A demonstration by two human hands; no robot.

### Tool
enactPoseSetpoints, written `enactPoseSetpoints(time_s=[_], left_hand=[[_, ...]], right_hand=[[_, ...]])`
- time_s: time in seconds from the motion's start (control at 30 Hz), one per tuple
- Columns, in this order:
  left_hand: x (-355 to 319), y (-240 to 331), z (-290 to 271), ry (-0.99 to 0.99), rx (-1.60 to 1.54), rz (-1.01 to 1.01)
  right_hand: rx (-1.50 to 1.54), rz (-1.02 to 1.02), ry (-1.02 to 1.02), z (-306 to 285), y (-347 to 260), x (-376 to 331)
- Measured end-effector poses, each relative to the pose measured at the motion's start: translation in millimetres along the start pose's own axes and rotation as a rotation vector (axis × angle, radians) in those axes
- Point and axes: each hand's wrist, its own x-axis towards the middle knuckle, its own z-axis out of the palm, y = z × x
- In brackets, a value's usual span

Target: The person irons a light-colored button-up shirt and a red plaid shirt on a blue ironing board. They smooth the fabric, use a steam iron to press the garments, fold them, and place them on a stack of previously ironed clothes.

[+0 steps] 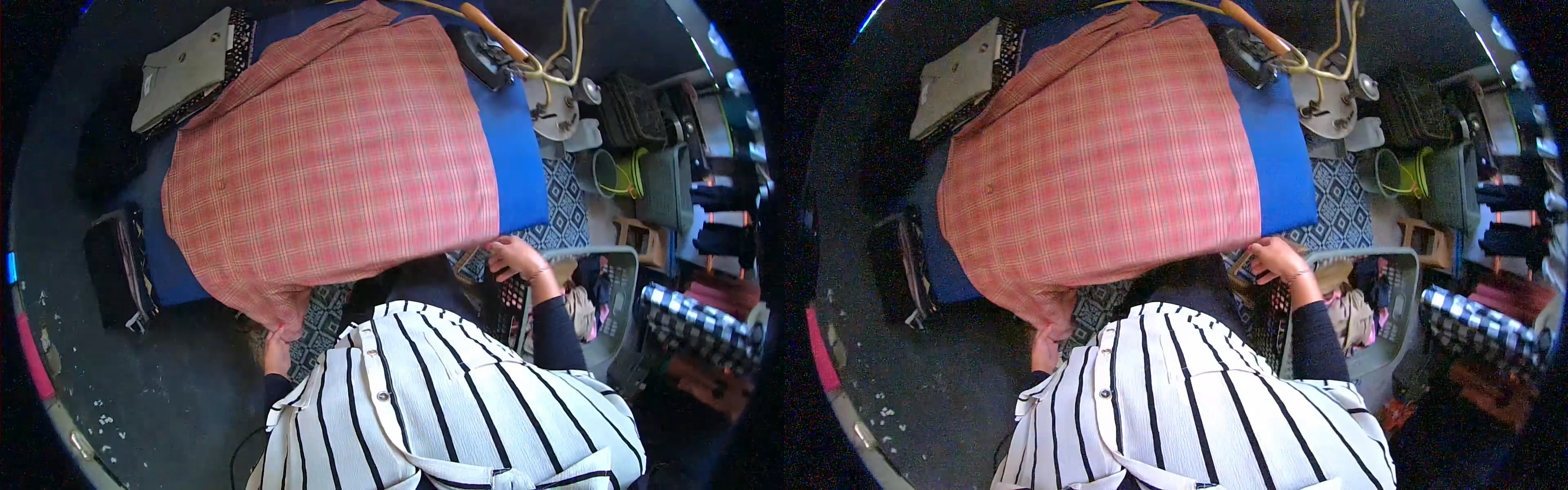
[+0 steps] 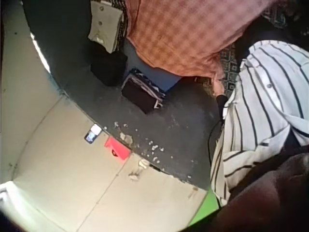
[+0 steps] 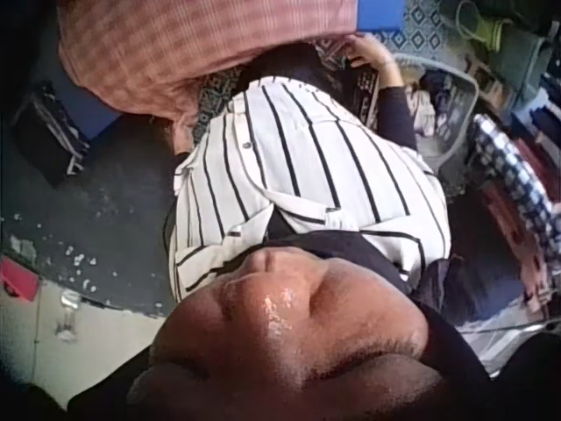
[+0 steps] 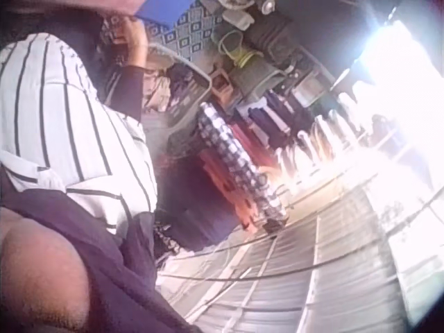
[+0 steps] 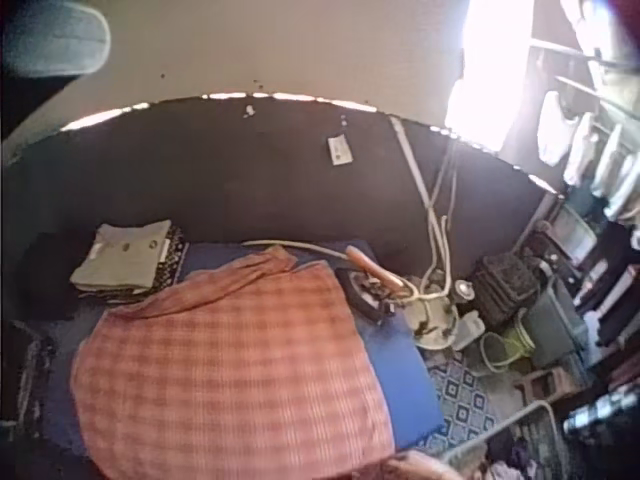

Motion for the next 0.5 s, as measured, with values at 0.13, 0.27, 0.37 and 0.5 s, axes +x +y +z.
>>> enactPoseSetpoints(time_s=[0.13, 0.27, 0.37, 0.5], left_hand=[[-22, 48, 36, 0.030, -0.405, -0.036], [-39, 20, 1, -0.034, -0.279, -0.123], [-61, 19, 9, -0.220, -0.188, -0.194], [-73, 21, -37, -0.137, -0.245, -0.187]], right_hand=[[0.559, -0.153, 0.261, 36, 63, 54], [0.765, -0.272, 0.161, 60, 74, 65], [0.825, -0.399, 0.073, 66, 90, 61], [0.908, -0.556, 0.136, 67, 94, 43]])
